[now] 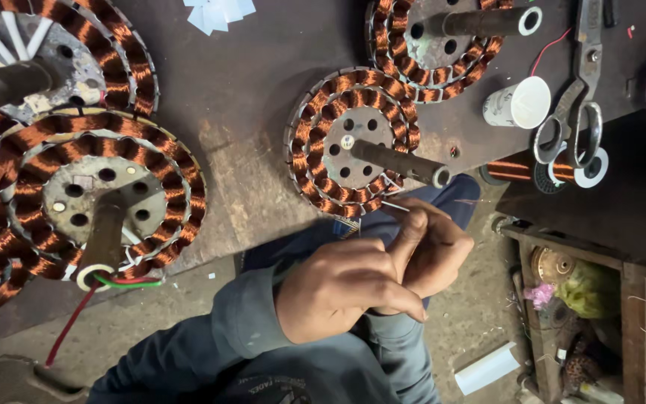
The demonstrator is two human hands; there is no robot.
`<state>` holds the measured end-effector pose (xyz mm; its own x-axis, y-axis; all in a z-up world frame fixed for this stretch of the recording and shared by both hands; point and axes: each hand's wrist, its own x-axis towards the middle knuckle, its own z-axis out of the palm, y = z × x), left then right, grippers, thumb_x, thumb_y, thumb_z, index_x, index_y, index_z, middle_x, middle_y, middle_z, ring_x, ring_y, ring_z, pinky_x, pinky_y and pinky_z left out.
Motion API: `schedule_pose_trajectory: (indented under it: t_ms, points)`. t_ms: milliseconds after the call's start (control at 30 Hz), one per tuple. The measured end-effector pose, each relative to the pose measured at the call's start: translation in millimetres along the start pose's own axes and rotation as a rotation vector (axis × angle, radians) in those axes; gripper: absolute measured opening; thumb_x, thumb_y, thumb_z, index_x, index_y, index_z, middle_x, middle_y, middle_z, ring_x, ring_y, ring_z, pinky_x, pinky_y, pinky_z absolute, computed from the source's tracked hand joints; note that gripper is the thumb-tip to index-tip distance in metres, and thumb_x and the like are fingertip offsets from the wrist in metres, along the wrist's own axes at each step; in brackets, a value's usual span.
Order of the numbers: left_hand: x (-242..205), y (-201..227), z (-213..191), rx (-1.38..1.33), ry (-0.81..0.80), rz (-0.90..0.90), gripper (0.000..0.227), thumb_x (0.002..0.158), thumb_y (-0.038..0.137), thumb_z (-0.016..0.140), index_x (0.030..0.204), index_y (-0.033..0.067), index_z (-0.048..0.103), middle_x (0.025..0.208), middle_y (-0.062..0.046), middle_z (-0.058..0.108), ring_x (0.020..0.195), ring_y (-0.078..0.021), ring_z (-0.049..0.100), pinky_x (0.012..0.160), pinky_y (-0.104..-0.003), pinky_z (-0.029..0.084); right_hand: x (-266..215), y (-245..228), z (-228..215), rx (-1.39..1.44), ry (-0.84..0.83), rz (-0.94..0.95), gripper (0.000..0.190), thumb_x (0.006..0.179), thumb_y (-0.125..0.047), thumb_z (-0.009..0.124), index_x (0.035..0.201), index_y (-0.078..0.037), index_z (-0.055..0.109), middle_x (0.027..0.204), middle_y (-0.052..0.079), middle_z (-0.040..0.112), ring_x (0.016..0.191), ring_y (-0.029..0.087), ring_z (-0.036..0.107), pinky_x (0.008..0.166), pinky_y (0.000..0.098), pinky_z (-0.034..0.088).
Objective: The person secures copper windings on a motor stator using white insulating tape and a metal rod. They wrap the tape around the windings, use the rod to press the tape into place, and trim excess tape with shears. The process is repeated for multiple stators on the workbench.
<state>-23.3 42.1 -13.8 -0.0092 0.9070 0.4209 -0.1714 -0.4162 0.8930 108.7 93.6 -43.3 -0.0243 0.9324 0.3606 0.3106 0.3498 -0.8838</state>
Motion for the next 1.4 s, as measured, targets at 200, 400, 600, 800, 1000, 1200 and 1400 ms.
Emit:
schedule_pose_trajectory:
  t_ms: [200,400,600,800,1000,1200,1400]
  points:
    - [2.9,-5.2,3.2,-0.005,0.001,-0.001,0.026,0.096,-0.003,0.066,0.114,0.0150,0.071,0.090,0.000,0.058,0.083,-0.0177,0.060,0.078,-0.032,0.052,4.7,-0.2,3.9,0.029,0.057,0.043,0.017,0.114,-0.010,0.058,0.116,0.001,0.045,0.107,0.019,0.068,0.085,0.019,0.071,0.078,0.0298,0.061]
    - [4.9,0.8,3.1,-0.059,0.058,-0.082,0.020,0.098,-0.003,0.067,0.110,0.0130,0.071,0.091,-0.003,0.060,0.080,-0.0181,0.063,0.074,-0.031,0.053,9.0,-4.1,4.4,0.048,0.039,0.046,0.014,0.112,-0.007,0.063,0.112,0.001,0.051,0.101,0.015,0.070,0.082,0.016,0.069,0.076,0.0266,0.059]
    - [-3.3,11.6,-3.2,-0.241,0.024,-0.143,0.009,0.105,0.004,0.068,0.108,0.0125,0.070,0.091,-0.003,0.064,0.082,-0.0182,0.067,0.077,-0.029,0.054,9.2,-6.4,11.8,-0.260,0.029,-0.231,0.015,0.100,0.009,0.072,0.108,0.005,0.060,0.102,0.017,0.072,0.092,0.021,0.071,0.084,0.0283,0.058]
    - [-5.8,10.0,-3.1,-0.296,-0.031,-0.149,0.008,0.109,0.011,0.064,0.108,0.0133,0.071,0.091,-0.002,0.064,0.082,-0.0179,0.066,0.078,-0.030,0.053,16.0,-15.2,4.9,-0.276,-0.087,-0.299,0.020,0.092,0.012,0.076,0.107,0.006,0.064,0.099,0.017,0.070,0.092,0.025,0.069,0.084,0.0310,0.056]
    - [-9.7,8.9,-4.2,-0.308,-0.033,-0.127,0.010,0.112,0.017,0.062,0.107,0.0122,0.069,0.095,-0.002,0.066,0.088,-0.0188,0.068,0.082,-0.030,0.055,17.1,-18.9,3.2,-0.274,-0.114,-0.226,0.016,0.093,0.013,0.075,0.103,0.006,0.065,0.101,0.016,0.070,0.090,0.024,0.070,0.085,0.0291,0.057]
    - [-12.3,5.0,-2.2,-0.368,-0.035,-0.181,0.008,0.111,0.014,0.062,0.109,0.0099,0.069,0.098,-0.003,0.068,0.090,-0.0175,0.070,0.081,-0.029,0.056,14.9,-15.2,3.9,-0.164,-0.090,-0.081,0.010,0.098,0.011,0.073,0.101,0.007,0.065,0.100,0.015,0.070,0.083,0.019,0.066,0.079,0.0267,0.054]
    - [-13.1,3.0,-1.2,-0.375,-0.042,-0.189,0.007,0.109,0.012,0.063,0.106,0.0099,0.069,0.095,-0.002,0.065,0.083,-0.0149,0.065,0.077,-0.028,0.053,17.9,-21.4,4.9,-0.284,-0.128,-0.166,0.010,0.100,0.008,0.073,0.102,0.006,0.064,0.101,0.015,0.070,0.086,0.020,0.067,0.082,0.0276,0.055]
